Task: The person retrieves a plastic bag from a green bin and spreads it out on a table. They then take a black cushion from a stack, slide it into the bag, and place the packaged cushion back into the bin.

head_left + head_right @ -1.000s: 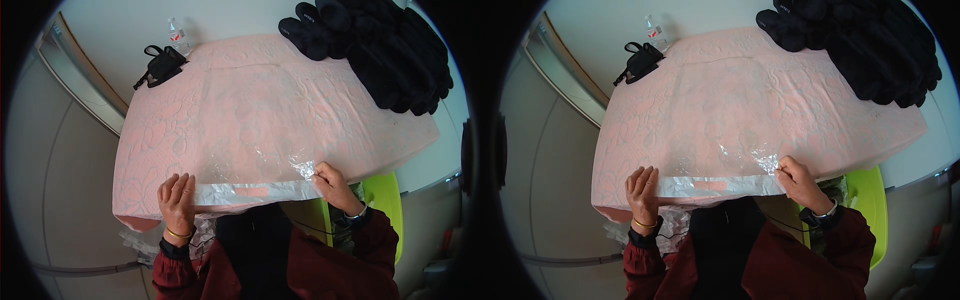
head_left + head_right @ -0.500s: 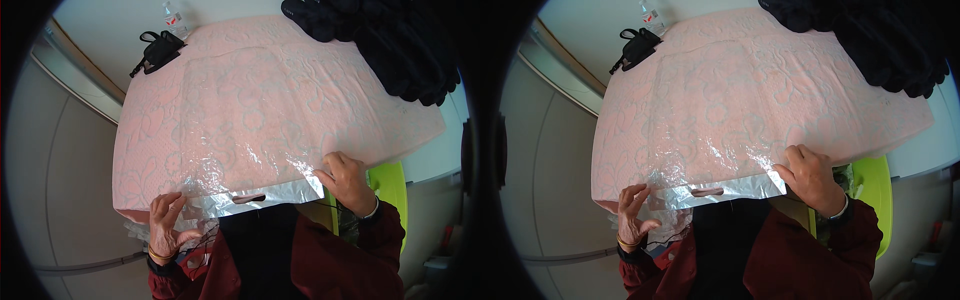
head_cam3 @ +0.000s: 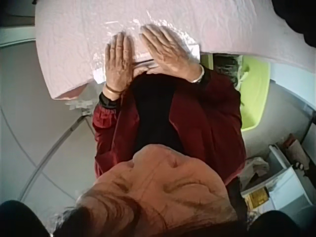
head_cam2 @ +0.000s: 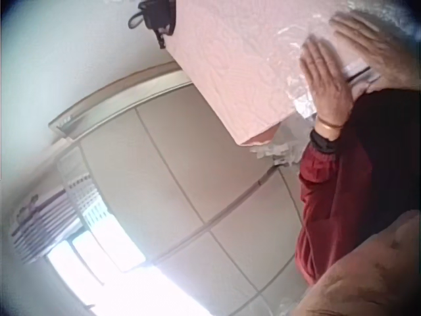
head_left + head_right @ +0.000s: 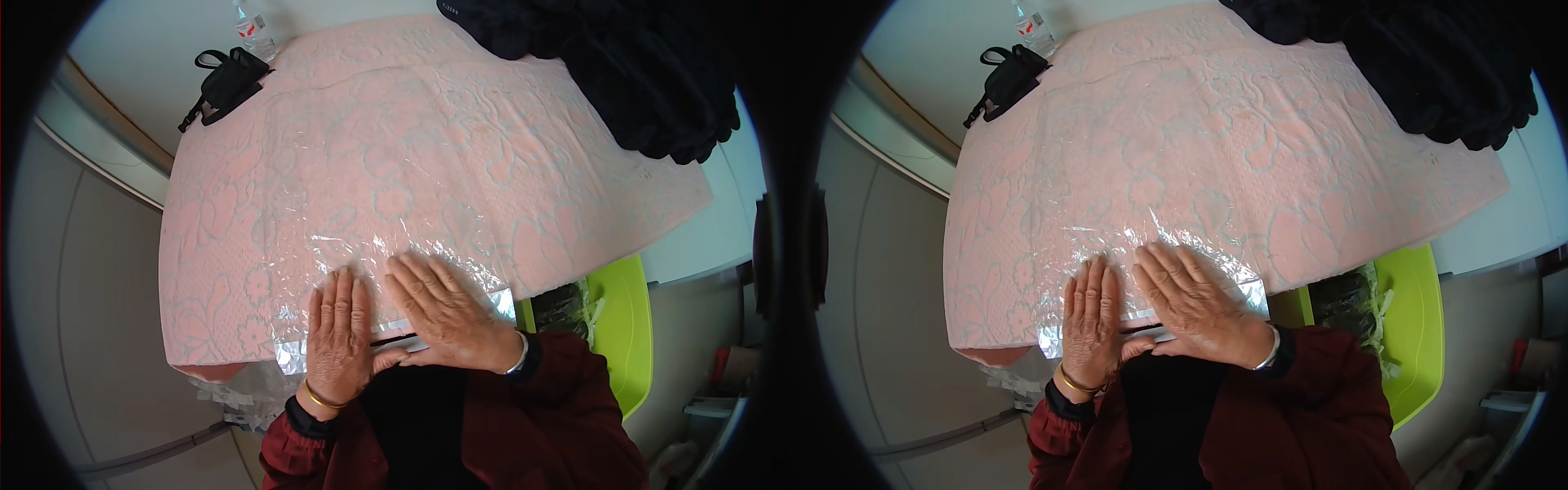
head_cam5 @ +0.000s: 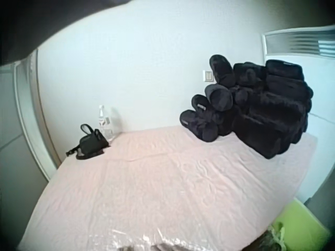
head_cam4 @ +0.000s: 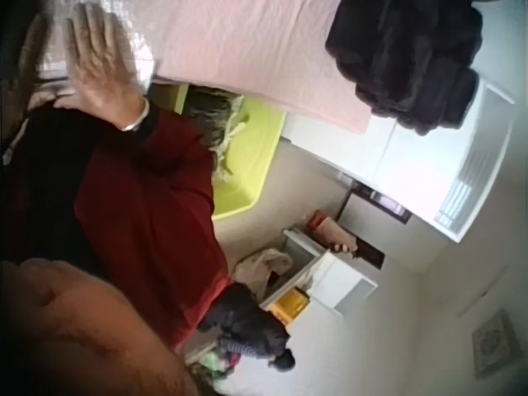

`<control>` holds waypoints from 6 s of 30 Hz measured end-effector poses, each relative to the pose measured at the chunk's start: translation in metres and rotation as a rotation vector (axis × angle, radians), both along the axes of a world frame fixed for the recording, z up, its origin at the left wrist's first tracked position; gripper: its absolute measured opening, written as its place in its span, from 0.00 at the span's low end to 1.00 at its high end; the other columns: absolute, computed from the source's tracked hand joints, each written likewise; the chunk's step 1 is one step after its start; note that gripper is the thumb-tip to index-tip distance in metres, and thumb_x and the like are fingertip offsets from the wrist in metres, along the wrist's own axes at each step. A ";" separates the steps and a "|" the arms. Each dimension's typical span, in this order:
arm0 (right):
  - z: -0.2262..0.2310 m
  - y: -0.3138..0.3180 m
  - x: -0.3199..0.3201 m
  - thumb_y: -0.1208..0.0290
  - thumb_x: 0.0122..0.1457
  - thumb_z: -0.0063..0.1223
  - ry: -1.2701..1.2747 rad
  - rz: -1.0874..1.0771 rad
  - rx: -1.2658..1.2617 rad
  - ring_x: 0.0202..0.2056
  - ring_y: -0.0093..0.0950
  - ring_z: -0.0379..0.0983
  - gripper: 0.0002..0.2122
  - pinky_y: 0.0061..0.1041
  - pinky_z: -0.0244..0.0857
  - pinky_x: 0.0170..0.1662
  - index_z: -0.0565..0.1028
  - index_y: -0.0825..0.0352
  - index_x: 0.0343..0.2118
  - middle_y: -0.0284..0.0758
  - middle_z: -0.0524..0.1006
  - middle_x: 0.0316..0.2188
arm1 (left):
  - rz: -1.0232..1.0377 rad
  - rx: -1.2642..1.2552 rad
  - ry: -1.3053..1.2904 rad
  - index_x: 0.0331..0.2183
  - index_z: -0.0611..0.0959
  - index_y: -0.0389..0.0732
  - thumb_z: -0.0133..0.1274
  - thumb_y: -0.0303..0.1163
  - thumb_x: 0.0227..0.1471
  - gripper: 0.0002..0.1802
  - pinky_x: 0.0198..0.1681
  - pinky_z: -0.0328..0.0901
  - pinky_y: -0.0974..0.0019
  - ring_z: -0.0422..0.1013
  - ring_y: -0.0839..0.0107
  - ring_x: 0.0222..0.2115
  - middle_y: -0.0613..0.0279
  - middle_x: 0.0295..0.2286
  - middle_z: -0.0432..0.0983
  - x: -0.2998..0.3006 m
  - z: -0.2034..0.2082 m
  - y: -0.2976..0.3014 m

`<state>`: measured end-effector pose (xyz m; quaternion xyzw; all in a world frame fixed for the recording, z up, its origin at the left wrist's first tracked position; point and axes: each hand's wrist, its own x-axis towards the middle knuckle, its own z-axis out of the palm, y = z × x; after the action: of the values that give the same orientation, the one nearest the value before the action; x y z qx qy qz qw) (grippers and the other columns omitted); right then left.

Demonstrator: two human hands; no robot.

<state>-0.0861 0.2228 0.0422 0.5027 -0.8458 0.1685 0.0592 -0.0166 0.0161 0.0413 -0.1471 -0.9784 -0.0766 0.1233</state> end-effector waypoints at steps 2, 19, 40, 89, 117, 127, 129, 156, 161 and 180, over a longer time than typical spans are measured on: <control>0.004 0.020 -0.011 0.36 0.50 0.56 0.017 -0.066 0.056 0.69 0.44 0.47 0.51 0.44 0.39 0.71 0.57 0.80 0.63 0.52 0.55 0.66 | 0.010 -0.015 -0.031 0.61 0.62 0.25 0.43 0.73 0.49 0.60 0.66 0.48 0.44 0.54 0.43 0.64 0.37 0.61 0.58 0.003 0.001 -0.018; 0.002 0.078 -0.020 0.43 0.44 0.65 0.109 -0.233 0.224 0.68 0.50 0.50 0.53 0.48 0.40 0.69 0.55 0.80 0.63 0.55 0.55 0.65 | 0.208 -0.093 -0.011 0.62 0.61 0.29 0.50 0.71 0.47 0.59 0.66 0.47 0.43 0.55 0.45 0.64 0.40 0.62 0.58 0.042 -0.008 -0.065; -0.002 -0.004 0.008 0.52 0.47 0.66 0.063 -0.037 0.042 0.69 0.42 0.50 0.40 0.54 0.38 0.69 0.66 0.66 0.62 0.46 0.58 0.66 | 0.293 0.010 -0.043 0.63 0.62 0.34 0.64 0.52 0.45 0.52 0.66 0.45 0.39 0.54 0.48 0.65 0.44 0.62 0.57 0.073 0.004 -0.022; 0.008 0.032 -0.003 0.43 0.48 0.62 -0.005 -0.104 0.006 0.68 0.48 0.48 0.43 0.57 0.39 0.68 0.64 0.69 0.62 0.50 0.57 0.66 | 0.183 -0.059 -0.059 0.61 0.61 0.28 0.54 0.74 0.39 0.65 0.66 0.43 0.39 0.51 0.42 0.65 0.38 0.62 0.56 0.082 -0.001 -0.053; 0.018 0.071 -0.030 0.44 0.44 0.67 -0.069 -0.210 0.159 0.69 0.50 0.46 0.54 0.48 0.38 0.70 0.53 0.81 0.63 0.56 0.52 0.66 | 0.163 0.001 -0.135 0.63 0.56 0.27 0.69 0.59 0.32 0.68 0.67 0.45 0.43 0.49 0.42 0.66 0.37 0.64 0.52 0.014 0.015 -0.062; 0.011 0.088 0.025 0.44 0.42 0.67 0.017 -0.193 0.116 0.68 0.48 0.50 0.51 0.53 0.37 0.69 0.60 0.83 0.60 0.57 0.57 0.64 | 0.265 -0.068 0.006 0.62 0.60 0.29 0.67 0.59 0.38 0.62 0.66 0.45 0.39 0.51 0.44 0.65 0.39 0.63 0.55 0.088 -0.018 -0.051; 0.020 0.086 0.023 0.39 0.50 0.57 -0.005 -0.203 0.125 0.68 0.50 0.49 0.48 0.54 0.36 0.69 0.60 0.82 0.60 0.58 0.57 0.64 | 0.262 -0.048 0.032 0.61 0.61 0.30 0.65 0.63 0.38 0.61 0.66 0.44 0.38 0.53 0.44 0.64 0.40 0.62 0.57 0.088 -0.020 -0.053; 0.012 0.049 -0.021 0.29 0.55 0.40 -0.018 -0.111 0.188 0.69 0.48 0.46 0.50 0.48 0.35 0.70 0.60 0.82 0.61 0.55 0.53 0.66 | 0.004 0.096 -0.148 0.63 0.60 0.27 0.42 0.70 0.53 0.56 0.67 0.43 0.45 0.50 0.44 0.65 0.36 0.63 0.53 0.000 0.010 -0.022; 0.013 0.068 -0.038 0.26 0.54 0.38 -0.038 -0.151 0.187 0.69 0.49 0.46 0.54 0.47 0.33 0.71 0.56 0.83 0.62 0.57 0.53 0.66 | 0.106 0.038 -0.118 0.63 0.59 0.27 0.42 0.70 0.53 0.57 0.67 0.44 0.44 0.51 0.43 0.65 0.36 0.63 0.54 0.002 0.018 -0.070; 0.019 0.063 0.020 0.37 0.55 0.52 -0.003 -0.287 0.093 0.69 0.49 0.44 0.48 0.54 0.34 0.69 0.57 0.78 0.63 0.56 0.52 0.66 | 0.264 0.045 0.074 0.59 0.66 0.33 0.41 0.64 0.59 0.45 0.65 0.43 0.38 0.57 0.47 0.62 0.45 0.59 0.62 0.078 -0.021 -0.059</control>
<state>-0.0662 0.2862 0.0616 0.3784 -0.9160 0.1196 0.0582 0.0614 -0.0432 0.0204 -0.0169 -0.9821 -0.0764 0.1714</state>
